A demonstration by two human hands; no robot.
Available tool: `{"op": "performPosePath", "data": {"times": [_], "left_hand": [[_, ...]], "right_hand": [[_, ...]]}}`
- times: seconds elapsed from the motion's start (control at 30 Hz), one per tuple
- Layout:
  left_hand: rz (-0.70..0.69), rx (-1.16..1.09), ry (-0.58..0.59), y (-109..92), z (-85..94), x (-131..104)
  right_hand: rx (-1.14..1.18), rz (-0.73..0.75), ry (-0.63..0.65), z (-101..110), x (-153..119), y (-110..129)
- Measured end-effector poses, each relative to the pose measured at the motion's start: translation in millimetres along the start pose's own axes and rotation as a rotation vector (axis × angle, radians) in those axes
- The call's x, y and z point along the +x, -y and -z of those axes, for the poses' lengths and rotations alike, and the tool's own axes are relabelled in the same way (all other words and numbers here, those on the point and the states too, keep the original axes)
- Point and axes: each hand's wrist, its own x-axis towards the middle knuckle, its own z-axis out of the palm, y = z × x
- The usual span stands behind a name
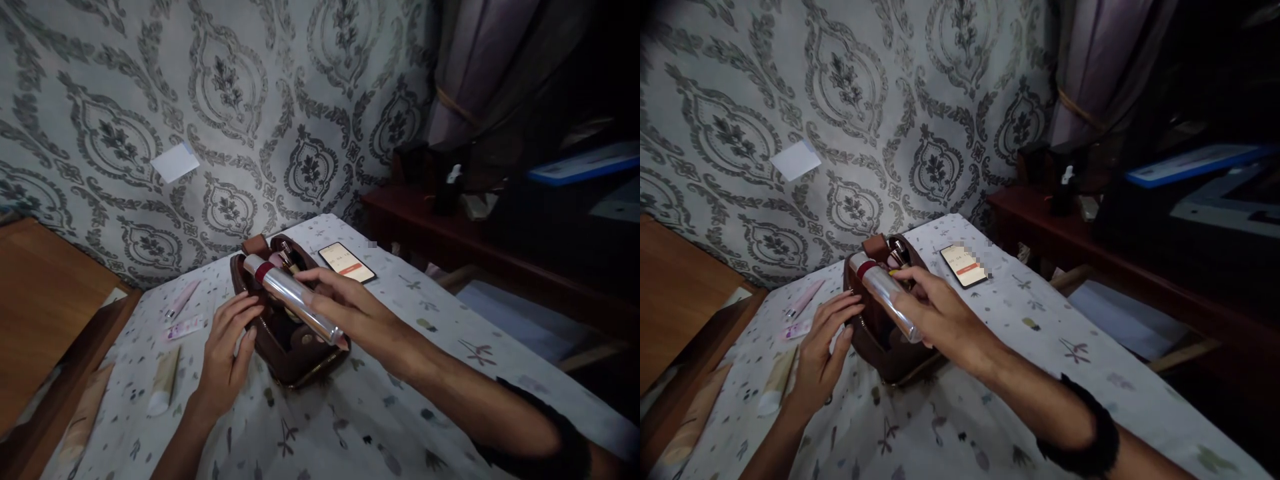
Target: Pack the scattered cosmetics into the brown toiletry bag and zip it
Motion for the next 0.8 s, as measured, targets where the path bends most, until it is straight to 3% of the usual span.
{"op": "performPosePath", "data": {"times": [0.43, 0.53, 0.63, 0.8], "left_hand": [[0.043, -0.051, -0.015, 4.6, -9.3, -7.4], [0.024, -0.048, -0.011, 5.2, -9.4, -8.2], [0.008, -0.04, -0.007, 5.5, -9.0, -8.9], [-0.014, -0.034, -0.013, 6.9, -9.6, -8.9]], "right_hand": [[-0.4, 0.261, -0.134, -4.6, 14.4, 10.4], [-0.25, 0.171, -0.1, -5.6, 18.7, 7.3], [0.068, 0.05, -0.026, -7.5, 20.5, 6.1], [0.321, 0.051, 0.085, -16.5, 23.4, 14.9]]}}
